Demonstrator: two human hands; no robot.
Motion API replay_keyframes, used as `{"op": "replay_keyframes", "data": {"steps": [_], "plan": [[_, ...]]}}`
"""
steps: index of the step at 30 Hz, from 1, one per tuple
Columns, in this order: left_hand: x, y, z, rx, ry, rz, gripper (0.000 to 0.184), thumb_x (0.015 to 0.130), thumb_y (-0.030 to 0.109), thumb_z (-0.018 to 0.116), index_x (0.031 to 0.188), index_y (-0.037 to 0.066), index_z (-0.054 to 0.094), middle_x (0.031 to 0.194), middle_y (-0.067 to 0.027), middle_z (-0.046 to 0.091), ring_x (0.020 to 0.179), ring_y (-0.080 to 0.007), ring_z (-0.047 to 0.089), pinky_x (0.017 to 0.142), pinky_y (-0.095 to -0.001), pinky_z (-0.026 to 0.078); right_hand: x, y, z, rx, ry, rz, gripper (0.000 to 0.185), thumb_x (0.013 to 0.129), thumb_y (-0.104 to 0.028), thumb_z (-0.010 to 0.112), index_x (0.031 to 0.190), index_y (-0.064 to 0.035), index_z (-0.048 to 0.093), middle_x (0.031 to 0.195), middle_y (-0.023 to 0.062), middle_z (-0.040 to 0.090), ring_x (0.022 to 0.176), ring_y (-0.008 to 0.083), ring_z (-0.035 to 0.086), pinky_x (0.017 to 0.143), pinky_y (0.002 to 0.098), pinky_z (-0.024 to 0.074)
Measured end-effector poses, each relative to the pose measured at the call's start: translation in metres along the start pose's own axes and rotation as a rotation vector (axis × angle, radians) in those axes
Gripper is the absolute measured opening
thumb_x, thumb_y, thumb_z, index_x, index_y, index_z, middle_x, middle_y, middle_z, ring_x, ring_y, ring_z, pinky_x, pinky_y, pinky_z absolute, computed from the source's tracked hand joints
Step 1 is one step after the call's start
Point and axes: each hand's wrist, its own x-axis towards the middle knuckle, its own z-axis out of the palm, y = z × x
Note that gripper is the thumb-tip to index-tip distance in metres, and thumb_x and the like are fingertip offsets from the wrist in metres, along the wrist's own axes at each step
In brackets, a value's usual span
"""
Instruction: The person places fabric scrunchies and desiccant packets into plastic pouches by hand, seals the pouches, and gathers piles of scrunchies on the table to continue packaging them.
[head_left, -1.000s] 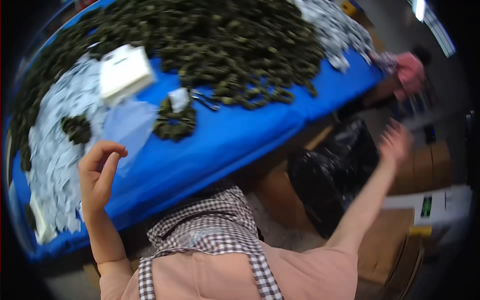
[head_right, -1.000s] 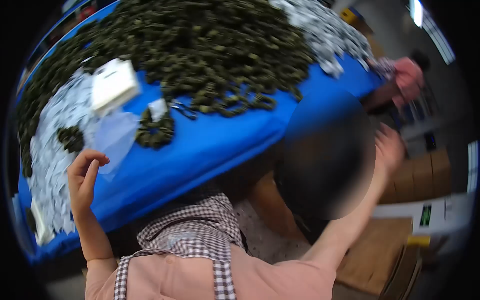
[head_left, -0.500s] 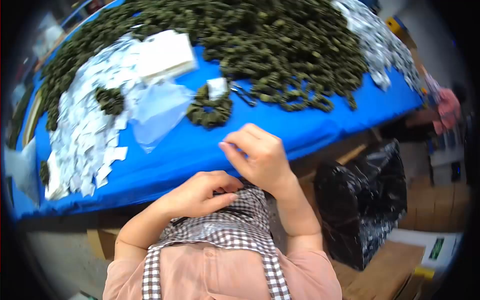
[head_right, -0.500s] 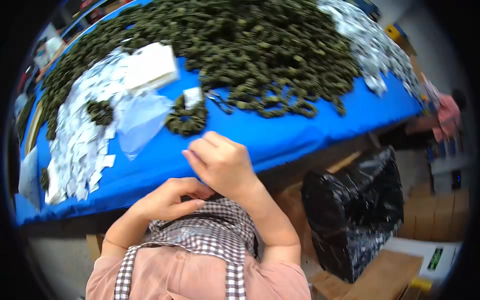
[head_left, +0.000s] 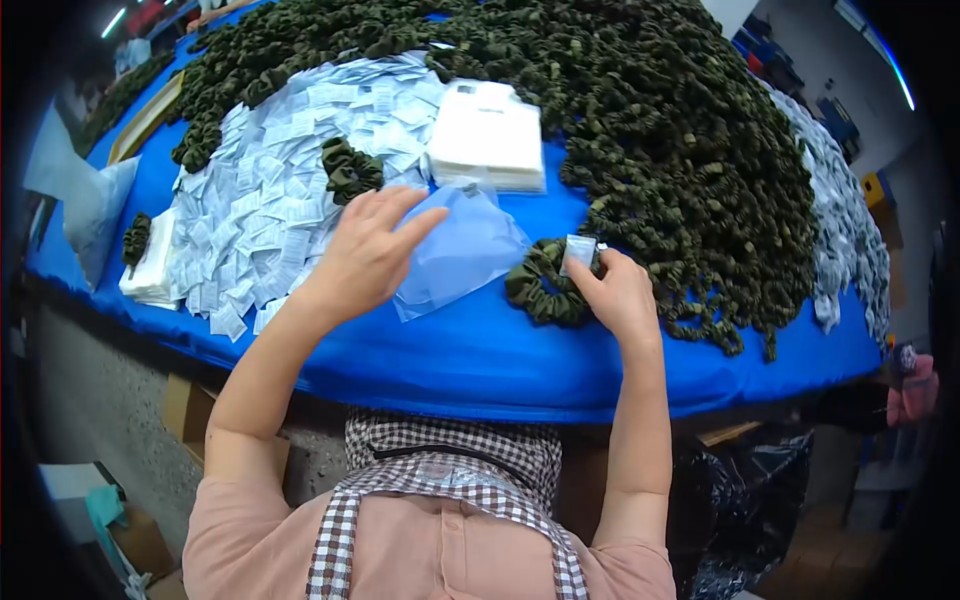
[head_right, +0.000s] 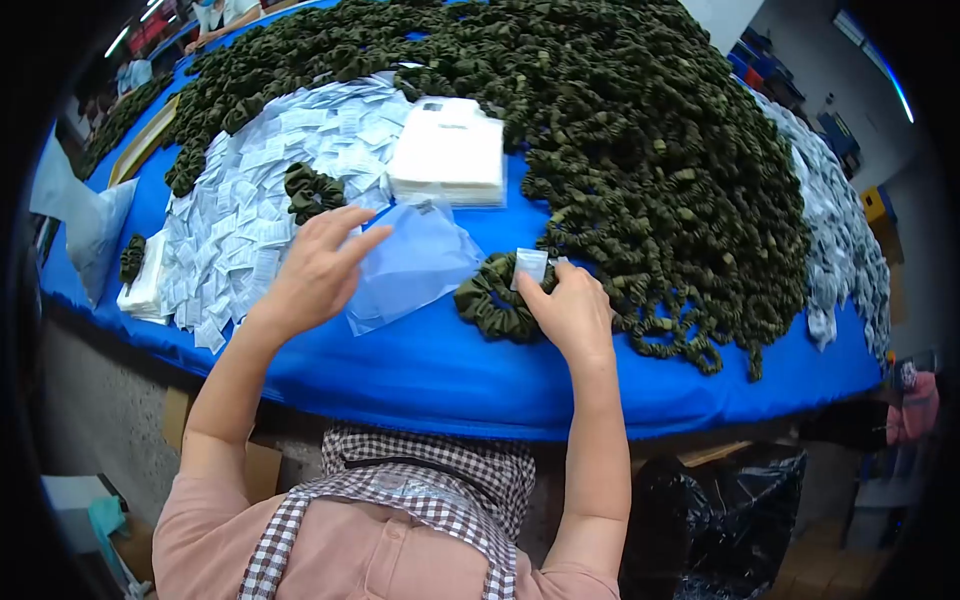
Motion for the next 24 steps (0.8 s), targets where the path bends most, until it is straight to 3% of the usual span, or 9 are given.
{"op": "replay_keyframes", "data": {"steps": [2,4,7,9,10,13,17,22,24], "plan": [[0.004,-0.007,0.015,0.086,-0.009,0.164,0.024,0.075,0.006,0.061,0.099,0.007,0.061,0.103,-0.0101,0.059,0.092,-0.0263,0.058,0.084,-0.0341,0.046,0.002,0.000,-0.002,0.022,-0.036,0.019,0.038,0.086,-0.033,0.059,0.081,0.0041,0.057,0.078,0.0169,0.060,0.063,0.0337,0.053,0.063,0.0465,0.0453],[0.003,-0.004,0.020,0.084,-0.061,0.120,0.023,0.075,0.006,0.061,0.098,0.007,0.061,0.103,-0.0094,0.060,0.090,-0.0254,0.059,0.082,-0.0339,0.046,0.003,0.011,0.000,0.051,0.123,-0.113,0.030,0.083,-0.024,0.061,0.077,0.0039,0.054,0.076,0.0157,0.058,0.062,0.0294,0.052,0.061,0.0425,0.0456],[0.002,0.007,0.028,0.062,-0.217,0.023,0.021,0.075,0.005,0.062,0.097,0.008,0.060,0.100,-0.0073,0.061,0.085,-0.0227,0.060,0.075,-0.0333,0.047,0.000,0.013,-0.018,0.214,0.102,-0.083,0.026,0.082,-0.021,0.063,0.080,0.0038,0.057,0.076,0.0143,0.058,0.062,0.0251,0.053,0.060,0.0386,0.0456],[0.004,0.023,0.031,0.099,-0.025,0.045,0.013,0.074,0.011,0.061,0.073,0.009,0.048,0.080,-0.0053,0.048,0.065,-0.0182,0.049,0.057,-0.0311,0.043,-0.004,0.008,-0.031,0.336,-0.005,-0.052,0.025,0.082,-0.021,0.064,0.083,0.0036,0.058,0.076,0.0138,0.057,0.063,0.0241,0.053,0.060,0.0375,0.0457],[0.003,0.033,0.029,0.097,-0.026,0.043,0.013,0.074,0.011,0.061,0.073,0.009,0.048,0.080,-0.0053,0.048,0.065,-0.0182,0.049,0.057,-0.0311,0.043,-0.005,0.005,-0.037,0.459,-0.110,-0.024,0.025,0.082,-0.020,0.064,0.086,0.0034,0.059,0.076,0.0133,0.057,0.063,0.0232,0.053,0.060,0.0365,0.0458],[-0.001,0.060,0.025,0.155,-0.153,-0.069,0.013,0.074,0.011,0.064,0.079,0.009,0.052,0.079,-0.0056,0.049,0.064,-0.0179,0.049,0.051,-0.0293,0.041,-0.007,0.003,-0.043,0.708,-0.318,0.041,0.025,0.082,-0.020,0.064,0.091,0.0030,0.061,0.077,0.0122,0.057,0.063,0.0213,0.054,0.060,0.0344,0.0460],[-0.007,0.072,0.026,-0.047,-0.183,-0.190,0.034,0.074,0.010,0.069,0.106,0.006,0.057,0.095,-0.0086,0.054,0.075,-0.0219,0.054,0.064,-0.0311,0.045,-0.002,0.003,-0.020,0.244,-0.125,0.020,0.032,0.082,-0.021,0.066,0.106,0.0004,0.061,0.081,0.0114,0.059,0.066,0.0241,0.056,0.062,0.0348,0.0481],[-0.023,0.065,0.019,-0.145,-0.059,-0.208,0.051,0.072,0.011,0.072,0.119,0.006,0.054,0.107,-0.0133,0.052,0.083,-0.0249,0.055,0.067,-0.0308,0.048,-0.001,0.022,0.001,-0.261,0.279,-0.222,0.033,0.081,-0.021,0.067,0.107,-0.0015,0.059,0.084,0.0124,0.062,0.070,0.0274,0.058,0.064,0.0364,0.0486],[-0.028,0.066,0.022,-0.175,-0.064,-0.228,0.052,0.071,0.012,0.072,0.119,0.006,0.053,0.109,-0.0142,0.052,0.083,-0.0256,0.055,0.066,-0.0311,0.048,0.000,0.025,0.006,-0.263,0.250,-0.235,0.031,0.081,-0.020,0.067,0.105,-0.0016,0.059,0.085,0.0126,0.062,0.070,0.0281,0.058,0.065,0.0369,0.0486]]}}
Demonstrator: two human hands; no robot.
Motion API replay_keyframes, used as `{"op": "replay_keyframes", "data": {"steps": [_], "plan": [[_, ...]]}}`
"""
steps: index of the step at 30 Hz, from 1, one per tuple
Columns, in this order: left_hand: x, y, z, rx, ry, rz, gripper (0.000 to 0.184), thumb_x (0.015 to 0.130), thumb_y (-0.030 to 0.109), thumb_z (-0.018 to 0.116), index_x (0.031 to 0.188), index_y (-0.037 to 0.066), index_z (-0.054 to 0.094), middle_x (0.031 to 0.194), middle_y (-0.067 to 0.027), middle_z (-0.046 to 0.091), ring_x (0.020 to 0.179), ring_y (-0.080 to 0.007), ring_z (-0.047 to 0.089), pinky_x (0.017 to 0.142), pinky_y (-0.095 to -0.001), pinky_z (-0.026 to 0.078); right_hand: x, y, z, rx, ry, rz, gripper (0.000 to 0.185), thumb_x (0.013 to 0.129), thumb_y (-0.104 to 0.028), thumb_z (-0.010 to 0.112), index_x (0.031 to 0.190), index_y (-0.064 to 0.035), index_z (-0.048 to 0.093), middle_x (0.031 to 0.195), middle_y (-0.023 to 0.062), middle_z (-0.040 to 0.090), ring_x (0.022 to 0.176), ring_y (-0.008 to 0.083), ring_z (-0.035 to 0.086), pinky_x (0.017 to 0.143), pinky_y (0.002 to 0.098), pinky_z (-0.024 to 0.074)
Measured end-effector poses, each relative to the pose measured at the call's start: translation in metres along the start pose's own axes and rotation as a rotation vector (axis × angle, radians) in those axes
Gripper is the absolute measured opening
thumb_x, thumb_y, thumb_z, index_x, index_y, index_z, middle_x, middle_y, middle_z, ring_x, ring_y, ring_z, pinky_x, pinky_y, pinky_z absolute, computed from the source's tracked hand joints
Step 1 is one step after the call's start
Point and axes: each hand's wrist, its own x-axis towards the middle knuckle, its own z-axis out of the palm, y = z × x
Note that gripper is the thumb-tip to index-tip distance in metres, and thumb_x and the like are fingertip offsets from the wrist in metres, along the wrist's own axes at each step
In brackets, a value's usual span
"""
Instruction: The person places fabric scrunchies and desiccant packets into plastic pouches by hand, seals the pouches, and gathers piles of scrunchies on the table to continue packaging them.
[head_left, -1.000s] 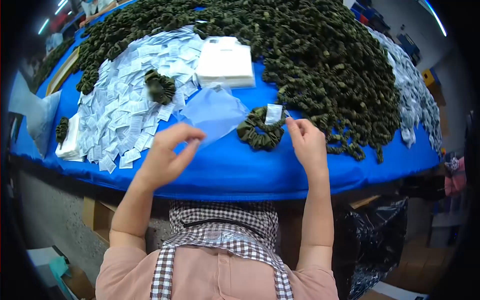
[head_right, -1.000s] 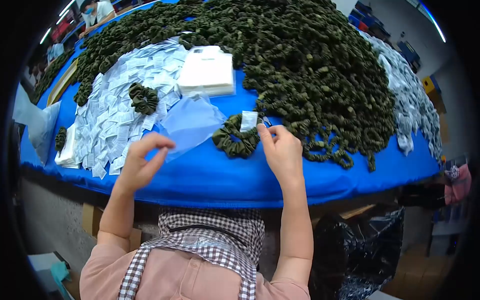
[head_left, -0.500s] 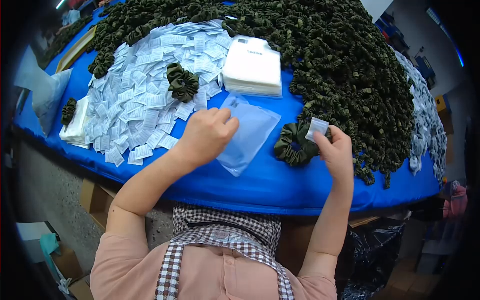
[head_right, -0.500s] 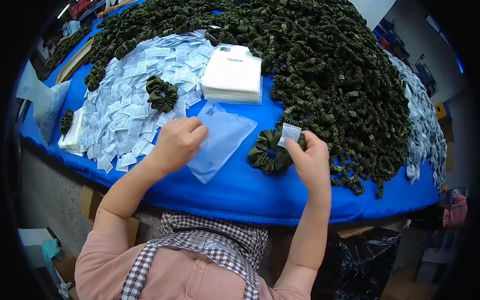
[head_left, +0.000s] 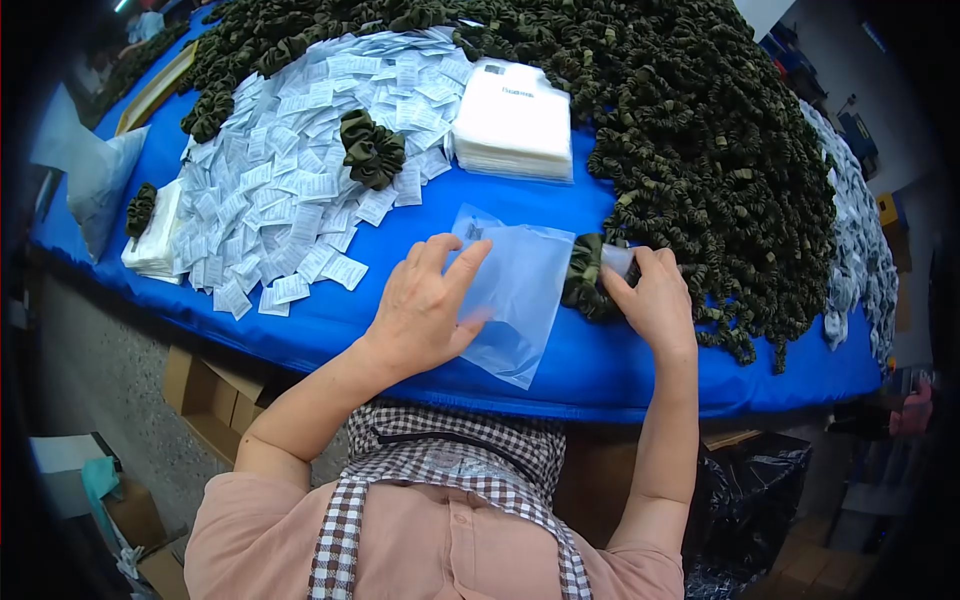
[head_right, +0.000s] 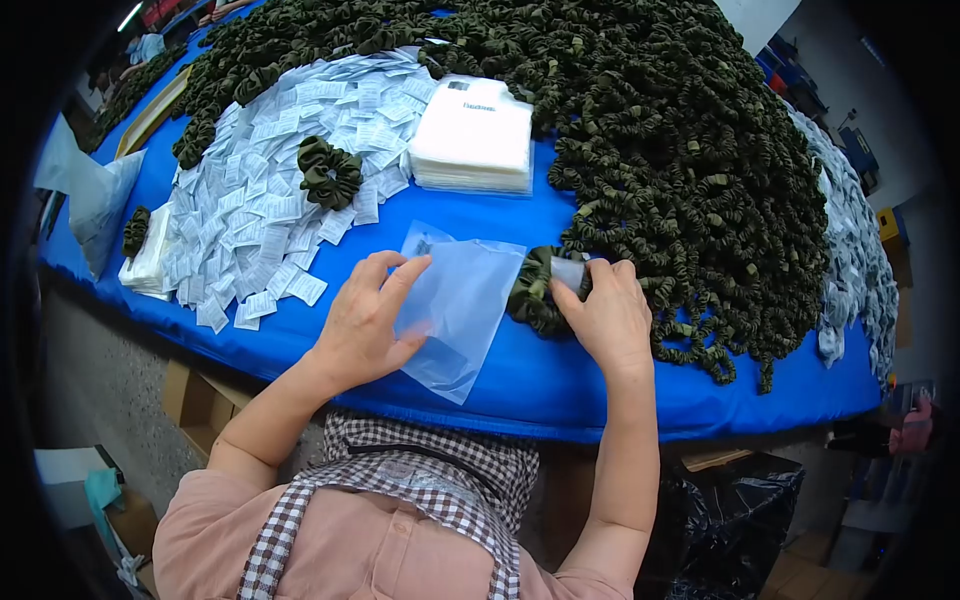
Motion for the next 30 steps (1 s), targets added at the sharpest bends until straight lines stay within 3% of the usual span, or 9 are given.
{"op": "replay_keyframes", "data": {"steps": [4,8,11,13,15,16,18,23,30], "plan": [[-0.008,0.002,0.005,-0.092,-0.014,-0.050,0.054,0.069,0.013,0.073,0.119,0.005,0.051,0.112,-0.0170,0.049,0.082,-0.0278,0.055,0.062,-0.0322,0.049,-0.002,-0.001,0.003,0.004,-0.071,-0.045,0.027,0.081,-0.018,0.068,0.100,-0.0017,0.058,0.087,0.0131,0.063,0.073,0.0304,0.059,0.066,0.0383,0.0485],[-0.009,0.013,0.004,-0.111,-0.058,-0.137,0.052,0.069,0.009,0.072,0.116,0.004,0.050,0.108,-0.0171,0.050,0.082,-0.0290,0.056,0.063,-0.0344,0.052,-0.009,0.000,0.000,0.325,0.108,-0.139,0.020,0.080,-0.014,0.066,0.094,-0.0018,0.056,0.083,0.0106,0.062,0.068,0.0259,0.059,0.063,0.0348,0.0478],[-0.008,0.022,0.003,-0.091,-0.094,-0.163,0.049,0.070,0.007,0.070,0.114,0.003,0.050,0.105,-0.0176,0.049,0.079,-0.0297,0.057,0.061,-0.0354,0.053,-0.018,-0.004,-0.034,0.550,-0.045,0.138,0.016,0.080,-0.009,0.063,0.092,-0.0035,0.055,0.079,0.0072,0.060,0.064,0.0193,0.058,0.060,0.0303,0.0466],[-0.005,0.027,0.003,-0.069,-0.127,-0.190,0.046,0.070,0.005,0.068,0.112,0.002,0.050,0.103,-0.0182,0.049,0.077,-0.0305,0.058,0.059,-0.0364,0.053,-0.035,-0.004,-0.048,1.285,0.063,0.177,0.016,0.078,-0.008,0.060,0.092,-0.0058,0.053,0.076,0.0050,0.058,0.062,0.0132,0.055,0.057,0.0259,0.0436],[-0.003,0.031,0.007,-0.061,-0.162,-0.215,0.047,0.071,0.005,0.067,0.114,0.002,0.050,0.104,-0.0181,0.049,0.077,-0.0313,0.059,0.060,-0.0367,0.053,-0.060,-0.007,-0.057,1.430,-0.159,0.152,0.020,0.073,-0.006,0.061,0.090,-0.0070,0.051,0.084,0.0077,0.064,0.065,0.0125,0.056,0.056,0.0235,0.0431],[-0.001,0.033,0.009,-0.054,-0.198,-0.234,0.048,0.072,0.005,0.067,0.116,0.003,0.049,0.105,-0.0179,0.049,0.077,-0.0321,0.059,0.062,-0.0370,0.053,-0.078,-0.036,-0.062,1.510,-0.168,-0.032,0.027,0.066,-0.003,0.064,0.087,-0.0058,0.048,0.095,0.0132,0.068,0.069,0.0120,0.058,0.057,0.0213,0.0430],[-0.002,0.036,0.013,-0.040,-0.275,-0.277,0.050,0.073,0.005,0.066,0.120,0.004,0.049,0.107,-0.0177,0.049,0.077,-0.0338,0.060,0.065,-0.0375,0.053,-0.080,-0.044,-0.089,1.061,-0.530,-0.360,0.026,0.065,-0.002,0.067,0.083,-0.0054,0.048,0.114,0.0239,0.064,0.080,0.0221,0.063,0.065,0.0307,0.0500],[0.006,0.030,0.006,-0.120,-0.370,-0.251,0.048,0.075,0.005,0.063,0.121,0.003,0.049,0.106,-0.0190,0.050,0.074,-0.0349,0.060,0.062,-0.0385,0.053,-0.098,-0.064,-0.051,0.456,-0.419,-0.453,0.031,0.060,-0.004,0.072,0.080,-0.0052,0.048,0.123,0.0191,0.061,0.077,0.0211,0.063,0.065,0.0291,0.0490],[0.020,0.011,-0.008,-0.197,-0.434,-0.243,0.045,0.077,0.004,0.061,0.120,0.002,0.050,0.102,-0.0171,0.053,0.073,-0.0336,0.060,0.067,-0.0401,0.053,-0.105,-0.051,-0.029,0.360,-0.385,-0.560,0.031,0.062,-0.005,0.074,0.079,-0.0038,0.048,0.133,0.0148,0.055,0.075,0.0233,0.061,0.066,0.0293,0.0489]]}}
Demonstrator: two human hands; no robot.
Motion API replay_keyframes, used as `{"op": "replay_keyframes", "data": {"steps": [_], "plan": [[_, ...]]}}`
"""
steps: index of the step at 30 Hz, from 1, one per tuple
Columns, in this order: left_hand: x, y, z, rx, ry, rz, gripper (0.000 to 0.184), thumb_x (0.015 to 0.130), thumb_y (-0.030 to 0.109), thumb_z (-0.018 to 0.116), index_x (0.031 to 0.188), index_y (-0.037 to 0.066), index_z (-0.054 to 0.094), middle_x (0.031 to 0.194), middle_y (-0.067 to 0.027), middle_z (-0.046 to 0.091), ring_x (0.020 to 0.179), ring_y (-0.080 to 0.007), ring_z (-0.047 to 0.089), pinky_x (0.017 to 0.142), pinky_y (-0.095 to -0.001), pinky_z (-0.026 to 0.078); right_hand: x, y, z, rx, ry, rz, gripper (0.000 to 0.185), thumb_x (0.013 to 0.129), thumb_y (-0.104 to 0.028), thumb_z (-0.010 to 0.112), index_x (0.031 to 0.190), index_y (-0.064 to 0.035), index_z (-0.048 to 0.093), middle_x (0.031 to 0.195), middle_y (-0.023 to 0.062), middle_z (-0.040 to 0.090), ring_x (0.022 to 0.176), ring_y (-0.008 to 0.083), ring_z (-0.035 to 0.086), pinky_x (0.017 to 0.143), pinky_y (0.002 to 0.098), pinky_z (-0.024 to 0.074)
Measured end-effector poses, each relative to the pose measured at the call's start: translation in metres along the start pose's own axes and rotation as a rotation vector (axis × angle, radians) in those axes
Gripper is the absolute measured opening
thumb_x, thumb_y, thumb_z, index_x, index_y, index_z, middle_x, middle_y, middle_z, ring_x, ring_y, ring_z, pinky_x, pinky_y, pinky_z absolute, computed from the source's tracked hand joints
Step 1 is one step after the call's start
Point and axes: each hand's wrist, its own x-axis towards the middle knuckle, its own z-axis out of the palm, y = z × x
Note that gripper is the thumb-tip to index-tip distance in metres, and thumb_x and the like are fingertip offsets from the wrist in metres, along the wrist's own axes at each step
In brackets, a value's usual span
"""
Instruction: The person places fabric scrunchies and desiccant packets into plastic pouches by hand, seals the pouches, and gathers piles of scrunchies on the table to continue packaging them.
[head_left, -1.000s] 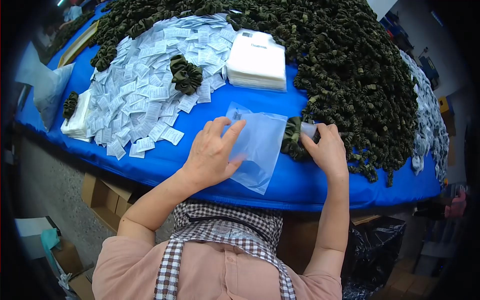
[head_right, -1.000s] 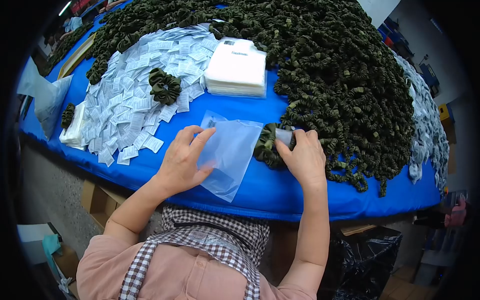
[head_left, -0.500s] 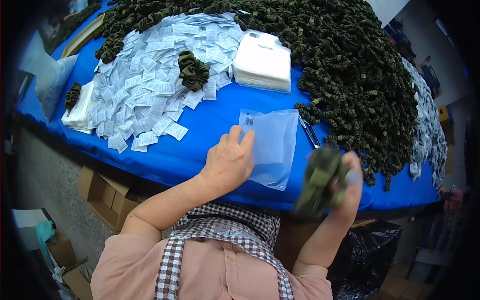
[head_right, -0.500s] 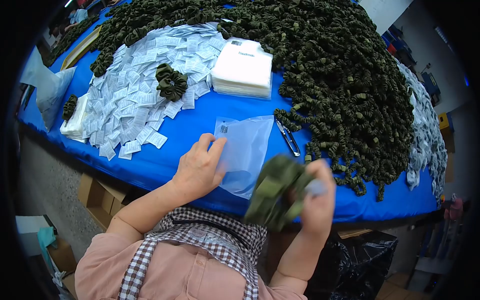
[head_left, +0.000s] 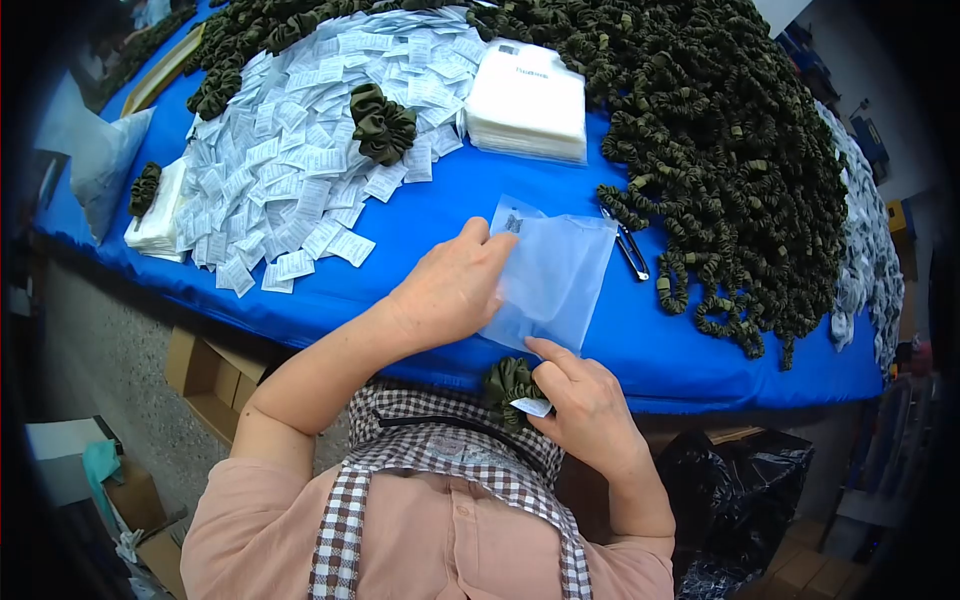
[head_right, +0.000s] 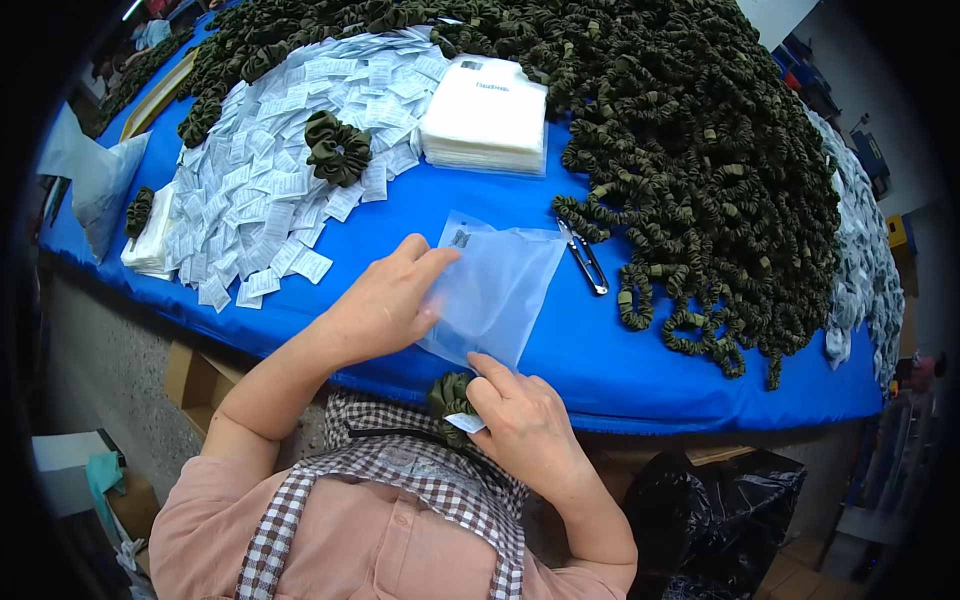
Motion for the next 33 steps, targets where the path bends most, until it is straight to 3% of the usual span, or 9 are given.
{"op": "replay_keyframes", "data": {"steps": [8,14,19,23,29,33], "plan": [[0.002,-0.017,0.004,-0.045,0.036,0.192,0.042,0.078,0.000,0.058,0.119,0.001,0.052,0.104,-0.0181,0.062,0.079,-0.0336,0.063,0.075,-0.0415,0.052,-0.008,0.000,0.000,-0.068,-0.030,0.094,0.033,0.061,-0.005,0.076,0.079,-0.0033,0.048,0.131,0.0160,0.055,0.072,0.0258,0.062,0.069,0.0326,0.0504],[0.002,0.003,0.007,-0.088,-0.053,0.110,0.042,0.077,-0.002,0.057,0.119,-0.001,0.052,0.103,-0.0202,0.066,0.082,-0.0351,0.065,0.074,-0.0412,0.052,0.004,-0.023,0.010,0.078,0.105,0.067,0.031,0.063,-0.004,0.076,0.081,-0.0037,0.051,0.127,0.0200,0.056,0.064,0.0259,0.060,0.063,0.0295,0.0503],[0.005,0.004,0.009,-0.127,-0.094,0.052,0.042,0.077,-0.002,0.056,0.119,-0.002,0.052,0.098,-0.0200,0.067,0.078,-0.0359,0.065,0.072,-0.0416,0.052,0.009,-0.025,0.037,0.092,0.207,0.052,0.029,0.064,-0.004,0.075,0.081,-0.0029,0.052,0.125,0.0207,0.057,0.069,0.0270,0.062,0.066,0.0320,0.0509],[0.011,-0.002,0.012,-0.160,-0.067,0.123,0.042,0.073,-0.003,0.057,0.114,-0.004,0.049,0.090,-0.0223,0.066,0.076,-0.0396,0.065,0.067,-0.0435,0.053,0.000,-0.017,0.054,0.034,0.316,0.055,0.031,0.060,-0.002,0.076,0.083,-0.0018,0.055,0.125,0.0186,0.058,0.079,0.0282,0.063,0.071,0.0343,0.0507],[0.013,-0.005,0.005,-0.142,-0.050,0.146,0.045,0.073,-0.002,0.060,0.117,-0.002,0.050,0.085,-0.0175,0.064,0.070,-0.0362,0.063,0.063,-0.0406,0.052,-0.007,-0.011,0.051,0.164,0.367,0.025,0.028,0.063,-0.004,0.076,0.082,-0.0015,0.056,0.123,0.0180,0.058,0.087,0.0293,0.064,0.074,0.0349,0.0513],[-0.005,-0.001,-0.006,-0.264,0.207,0.394,0.043,0.074,0.001,0.063,0.116,0.003,0.054,0.079,-0.0103,0.059,0.062,-0.0304,0.056,0.058,-0.0345,0.049,-0.009,-0.010,0.040,0.326,0.420,0.055,0.028,0.060,-0.002,0.076,0.080,-0.0015,0.056,0.125,0.0168,0.059,0.093,0.0284,0.064,0.077,0.0324,0.0512]]}}
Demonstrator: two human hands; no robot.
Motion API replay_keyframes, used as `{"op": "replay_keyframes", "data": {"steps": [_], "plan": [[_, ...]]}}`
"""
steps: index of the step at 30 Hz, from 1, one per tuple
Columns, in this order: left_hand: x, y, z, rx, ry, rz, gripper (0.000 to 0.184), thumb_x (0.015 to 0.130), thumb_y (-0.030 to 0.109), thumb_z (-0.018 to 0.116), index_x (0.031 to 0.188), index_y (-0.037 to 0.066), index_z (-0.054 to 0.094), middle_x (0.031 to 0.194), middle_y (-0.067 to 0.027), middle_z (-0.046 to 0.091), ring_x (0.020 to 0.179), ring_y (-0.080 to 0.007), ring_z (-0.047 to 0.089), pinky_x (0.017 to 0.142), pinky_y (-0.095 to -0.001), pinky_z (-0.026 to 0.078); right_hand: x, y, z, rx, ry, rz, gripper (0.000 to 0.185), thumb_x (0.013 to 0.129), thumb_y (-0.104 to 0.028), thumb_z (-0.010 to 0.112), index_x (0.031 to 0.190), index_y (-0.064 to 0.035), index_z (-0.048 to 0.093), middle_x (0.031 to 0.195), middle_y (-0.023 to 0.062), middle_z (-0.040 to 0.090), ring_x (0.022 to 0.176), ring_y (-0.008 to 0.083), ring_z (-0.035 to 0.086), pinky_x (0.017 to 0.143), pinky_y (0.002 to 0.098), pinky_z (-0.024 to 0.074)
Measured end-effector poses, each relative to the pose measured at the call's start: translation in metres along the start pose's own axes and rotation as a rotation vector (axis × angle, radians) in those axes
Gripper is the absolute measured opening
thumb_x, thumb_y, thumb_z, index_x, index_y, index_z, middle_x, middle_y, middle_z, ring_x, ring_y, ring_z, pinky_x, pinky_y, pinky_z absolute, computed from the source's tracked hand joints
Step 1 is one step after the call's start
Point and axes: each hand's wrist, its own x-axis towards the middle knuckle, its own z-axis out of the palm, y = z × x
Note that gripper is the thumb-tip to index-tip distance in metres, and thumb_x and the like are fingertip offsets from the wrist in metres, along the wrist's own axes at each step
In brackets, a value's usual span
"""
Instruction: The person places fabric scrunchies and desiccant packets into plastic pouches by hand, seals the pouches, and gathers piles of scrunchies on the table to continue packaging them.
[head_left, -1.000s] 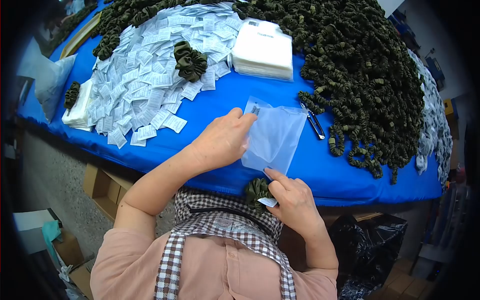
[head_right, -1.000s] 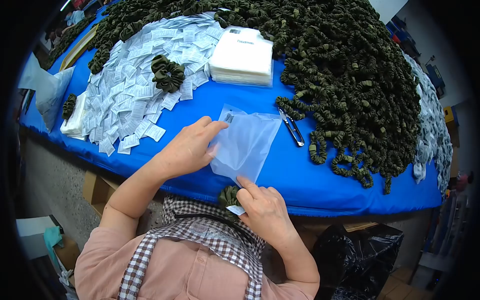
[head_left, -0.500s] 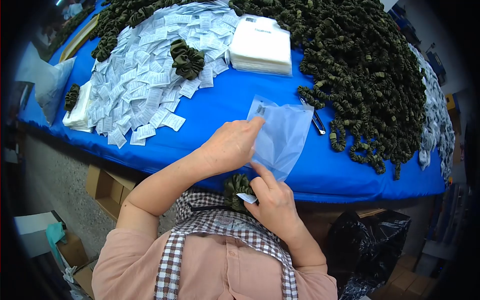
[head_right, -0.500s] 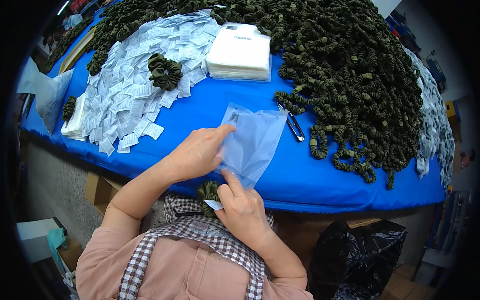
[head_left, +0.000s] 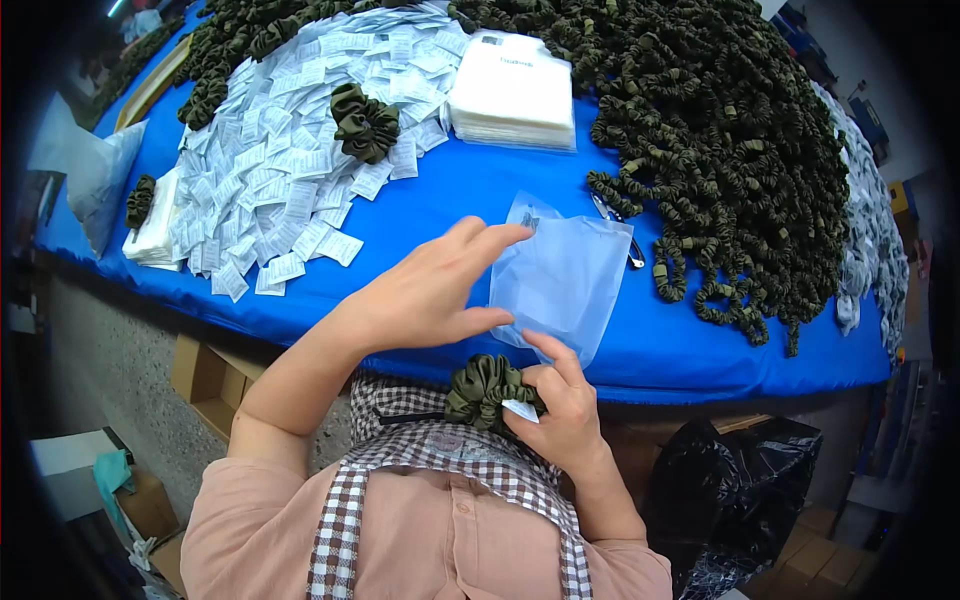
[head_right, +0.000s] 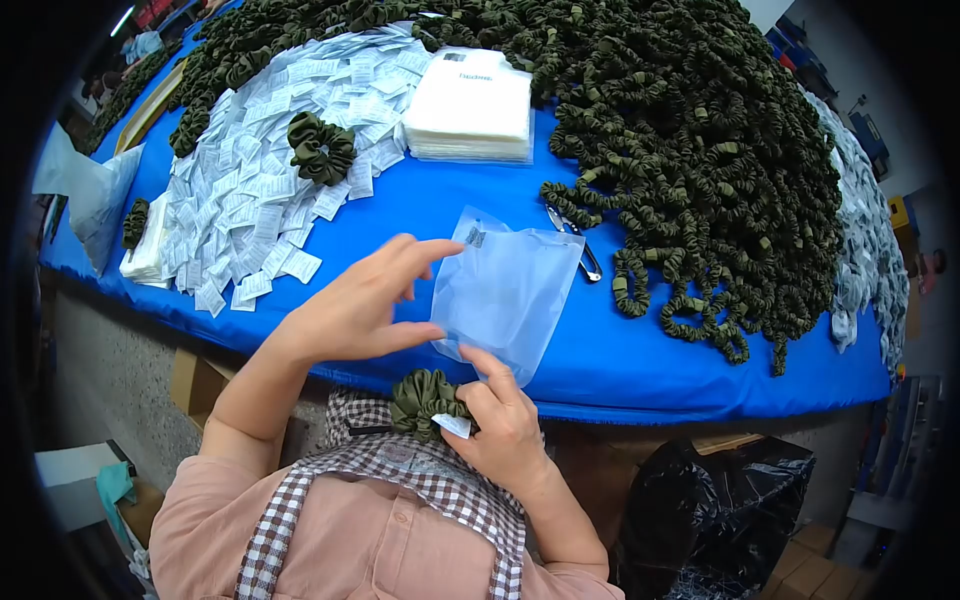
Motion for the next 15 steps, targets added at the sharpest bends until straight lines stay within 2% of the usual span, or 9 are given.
{"op": "replay_keyframes", "data": {"steps": [2,3,5,7,8,10,12,13,15], "plan": [[-0.013,0.006,-0.012,0.007,0.044,0.040,0.040,0.075,0.004,0.067,0.114,0.007,0.057,0.076,-0.0052,0.054,0.057,-0.0244,0.050,0.055,-0.0302,0.045,0.001,-0.001,-0.007,0.034,-0.013,0.010,0.027,0.060,-0.002,0.075,0.080,-0.0016,0.056,0.125,0.0170,0.059,0.094,0.0285,0.064,0.077,0.0321,0.0512],[-0.020,0.011,-0.013,0.006,0.039,0.040,0.040,0.075,0.004,0.067,0.114,0.007,0.057,0.076,-0.0052,0.054,0.057,-0.0244,0.050,0.055,-0.0302,0.045,0.000,-0.001,-0.010,0.071,-0.033,0.020,0.027,0.060,-0.002,0.075,0.079,-0.0017,0.056,0.125,0.0171,0.059,0.095,0.0285,0.064,0.077,0.0318,0.0512],[-0.037,0.021,-0.012,-0.028,-0.135,0.110,0.039,0.076,0.005,0.066,0.114,0.009,0.059,0.075,-0.0052,0.055,0.060,-0.0211,0.053,0.054,-0.0301,0.044,-0.001,-0.003,-0.018,0.145,-0.081,0.037,0.026,0.060,-0.002,0.074,0.078,-0.0018,0.056,0.126,0.0175,0.059,0.097,0.0285,0.064,0.078,0.0312,0.0511],[-0.047,0.018,0.009,0.071,-0.189,0.152,0.035,0.078,0.007,0.065,0.113,0.009,0.059,0.069,-0.0048,0.054,0.054,-0.0192,0.054,0.048,-0.0285,0.043,-0.006,-0.003,-0.033,0.239,-0.255,0.070,0.026,0.059,-0.002,0.073,0.077,-0.0016,0.055,0.124,0.0175,0.061,0.091,0.0266,0.065,0.074,0.0310,0.0513],[-0.051,0.021,0.017,0.070,-0.184,0.148,0.035,0.078,0.007,0.065,0.113,0.009,0.059,0.069,-0.0048,0.054,0.054,-0.0192,0.054,0.048,-0.0285,0.043,-0.006,-0.004,-0.045,0.239,-0.261,0.068,0.026,0.059,-0.002,0.073,0.077,-0.0016,0.055,0.124,0.0175,0.061,0.091,0.0266,0.065,0.074,0.0310,0.0513],[-0.053,0.028,0.031,0.284,-0.217,0.066,0.034,0.083,0.010,0.065,0.117,0.007,0.060,0.069,-0.0039,0.056,0.048,-0.0178,0.053,0.043,-0.0265,0.042,-0.008,-0.007,-0.072,0.510,-0.428,0.164,0.027,0.059,-0.003,0.074,0.079,-0.0004,0.057,0.121,0.0198,0.062,0.085,0.0269,0.066,0.070,0.0307,0.0516],[-0.051,0.033,0.042,0.320,-0.206,0.063,0.034,0.082,0.012,0.064,0.115,0.007,0.059,0.067,-0.0044,0.056,0.045,-0.0177,0.052,0.041,-0.0268,0.041,-0.004,0.000,-0.092,0.885,-0.427,0.037,0.027,0.060,0.000,0.075,0.083,0.0007,0.061,0.117,0.0246,0.063,0.078,0.0254,0.066,0.065,0.0263,0.0510],[-0.049,0.036,0.047,0.364,-0.192,0.057,0.033,0.082,0.013,0.064,0.113,0.006,0.059,0.065,-0.0050,0.055,0.043,-0.0176,0.051,0.039,-0.0271,0.040,-0.006,0.007,-0.100,1.113,-0.390,0.045,0.030,0.068,-0.005,0.075,0.094,0.0017,0.063,0.113,0.0295,0.062,0.076,0.0251,0.066,0.062,0.0228,0.0512],[-0.048,0.040,0.053,0.453,-0.163,0.043,0.032,0.081,0.016,0.063,0.110,0.005,0.058,0.062,-0.0062,0.054,0.039,-0.0174,0.048,0.034,-0.0277,0.038,0.020,0.029,-0.096,1.452,-0.282,-0.192,0.035,0.082,-0.020,0.070,0.106,0.0032,0.060,0.111,0.0304,0.062,0.073,0.0223,0.067,0.058,0.0216,0.0520]]}}
